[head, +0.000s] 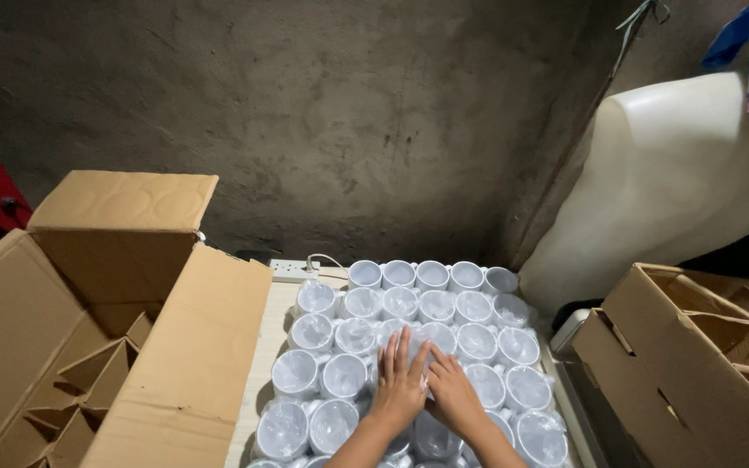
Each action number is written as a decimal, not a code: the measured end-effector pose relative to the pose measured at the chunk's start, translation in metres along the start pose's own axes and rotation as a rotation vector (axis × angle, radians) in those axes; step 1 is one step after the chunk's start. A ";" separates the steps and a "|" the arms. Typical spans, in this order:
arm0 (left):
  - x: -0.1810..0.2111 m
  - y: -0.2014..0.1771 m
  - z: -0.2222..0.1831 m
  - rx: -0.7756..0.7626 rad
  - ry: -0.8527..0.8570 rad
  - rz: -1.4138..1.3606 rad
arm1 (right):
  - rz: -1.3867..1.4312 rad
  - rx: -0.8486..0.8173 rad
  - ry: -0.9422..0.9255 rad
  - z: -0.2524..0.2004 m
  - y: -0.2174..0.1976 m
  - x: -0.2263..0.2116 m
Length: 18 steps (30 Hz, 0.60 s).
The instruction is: The person places mugs into plastic bags and then puts the bagged mugs into cardboard boxes with dividers.
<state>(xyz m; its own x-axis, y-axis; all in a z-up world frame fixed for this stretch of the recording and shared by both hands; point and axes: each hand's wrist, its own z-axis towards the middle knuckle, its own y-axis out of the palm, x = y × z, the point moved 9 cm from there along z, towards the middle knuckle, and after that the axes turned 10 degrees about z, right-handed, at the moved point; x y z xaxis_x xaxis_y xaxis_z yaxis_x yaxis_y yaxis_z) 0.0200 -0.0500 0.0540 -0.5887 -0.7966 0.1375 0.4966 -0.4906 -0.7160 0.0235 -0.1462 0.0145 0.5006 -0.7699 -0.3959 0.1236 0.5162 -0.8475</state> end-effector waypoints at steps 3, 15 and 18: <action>-0.002 0.006 0.006 -0.158 0.004 -0.067 | 0.066 -0.005 -0.027 0.002 -0.006 -0.007; -0.017 0.049 -0.009 -0.261 -0.104 -0.270 | 0.178 0.081 -0.052 0.004 -0.005 -0.001; -0.022 0.049 -0.005 -0.321 -0.184 -0.267 | 0.200 0.040 -0.003 0.002 0.000 0.003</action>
<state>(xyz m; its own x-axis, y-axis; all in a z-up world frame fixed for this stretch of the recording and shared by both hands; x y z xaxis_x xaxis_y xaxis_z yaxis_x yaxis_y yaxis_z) 0.0538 -0.0550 0.0125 -0.5319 -0.7206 0.4448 0.1026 -0.5763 -0.8108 0.0268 -0.1478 0.0142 0.5211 -0.6495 -0.5537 0.0552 0.6730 -0.7376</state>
